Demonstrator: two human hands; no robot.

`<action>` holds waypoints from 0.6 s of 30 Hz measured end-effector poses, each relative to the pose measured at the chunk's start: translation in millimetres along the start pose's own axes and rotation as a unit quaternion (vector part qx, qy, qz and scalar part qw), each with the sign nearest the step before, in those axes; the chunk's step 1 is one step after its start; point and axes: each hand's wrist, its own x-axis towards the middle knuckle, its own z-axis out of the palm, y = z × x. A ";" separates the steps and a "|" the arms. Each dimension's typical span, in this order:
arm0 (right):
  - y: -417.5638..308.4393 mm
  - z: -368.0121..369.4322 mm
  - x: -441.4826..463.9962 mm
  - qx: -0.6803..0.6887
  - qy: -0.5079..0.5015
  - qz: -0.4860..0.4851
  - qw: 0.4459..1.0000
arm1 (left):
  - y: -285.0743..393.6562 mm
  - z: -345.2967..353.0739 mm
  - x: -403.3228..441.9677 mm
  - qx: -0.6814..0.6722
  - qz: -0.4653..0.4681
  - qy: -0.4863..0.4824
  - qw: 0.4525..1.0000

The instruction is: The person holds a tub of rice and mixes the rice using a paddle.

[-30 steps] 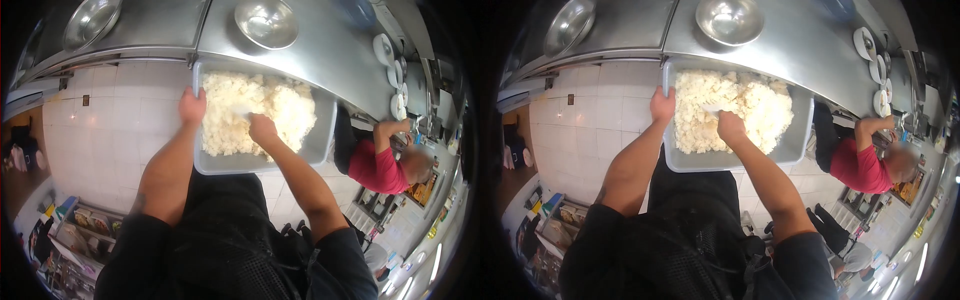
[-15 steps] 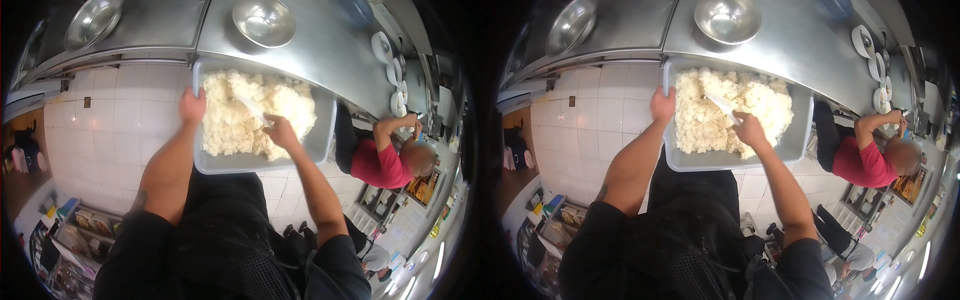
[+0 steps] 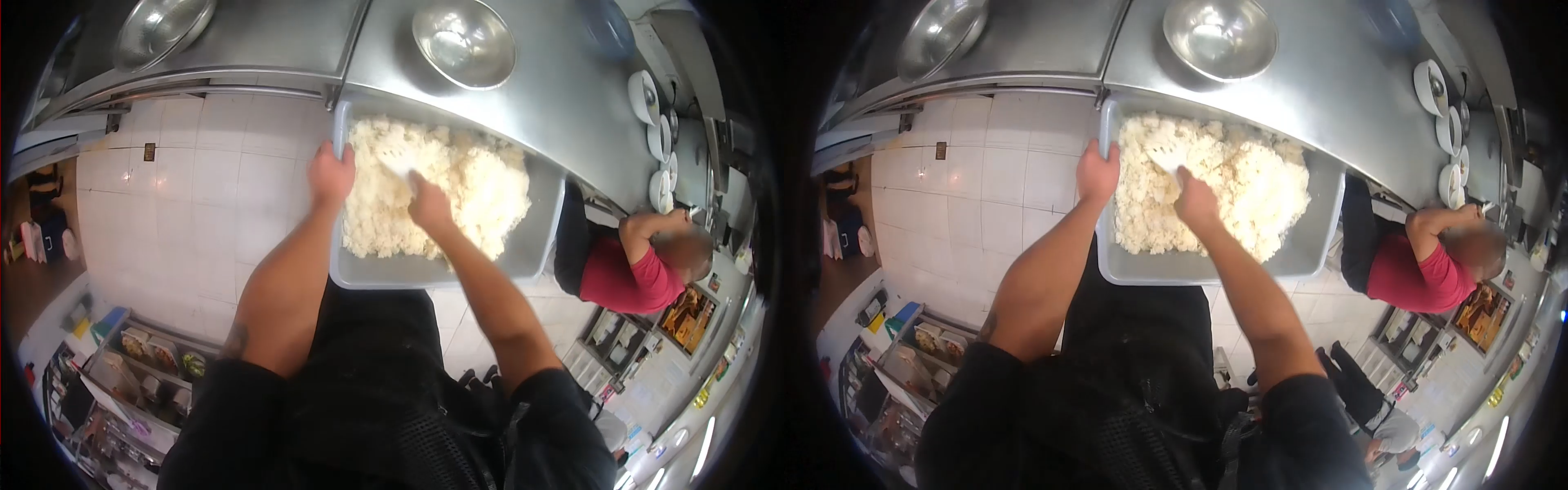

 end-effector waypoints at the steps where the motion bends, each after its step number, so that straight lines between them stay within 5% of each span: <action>1: 3.6 12.4 -10.5 0.053 0.032 -0.022 0.998 | -5.1 0.2 -4.1 0.014 0.007 0.008 1.000; 3: 6.6 14.6 -35.4 0.109 0.063 -0.037 0.991 | -8.5 2.2 -8.3 0.011 0.008 0.016 1.000; 6: -6.1 -47.4 -58.3 0.025 -0.066 -0.053 0.996 | -1.2 -0.7 -2.8 0.004 -0.004 -0.011 1.000; 10: -35.0 -129.9 -35.4 -0.217 -0.066 -0.007 0.974 | -5.6 1.1 -2.8 0.005 -0.027 -0.032 0.999; 11: -31.1 -133.5 -24.3 -0.306 -0.049 -0.096 0.946 | -6.8 0.4 -3.9 0.008 -0.029 -0.033 0.999; 14: -32.6 -89.0 16.2 -0.379 -0.063 -0.117 0.916 | -1.0 -2.2 -3.2 0.006 -0.026 -0.029 0.999; 16: -40.2 -63.8 29.9 -0.353 -0.070 -0.084 0.929 | 1.8 -7.4 -4.7 -0.006 -0.030 -0.032 0.999; 18: -32.4 -57.1 24.9 -0.162 -0.059 -0.048 0.984 | 2.4 -10.7 -5.7 -0.001 -0.031 -0.036 0.999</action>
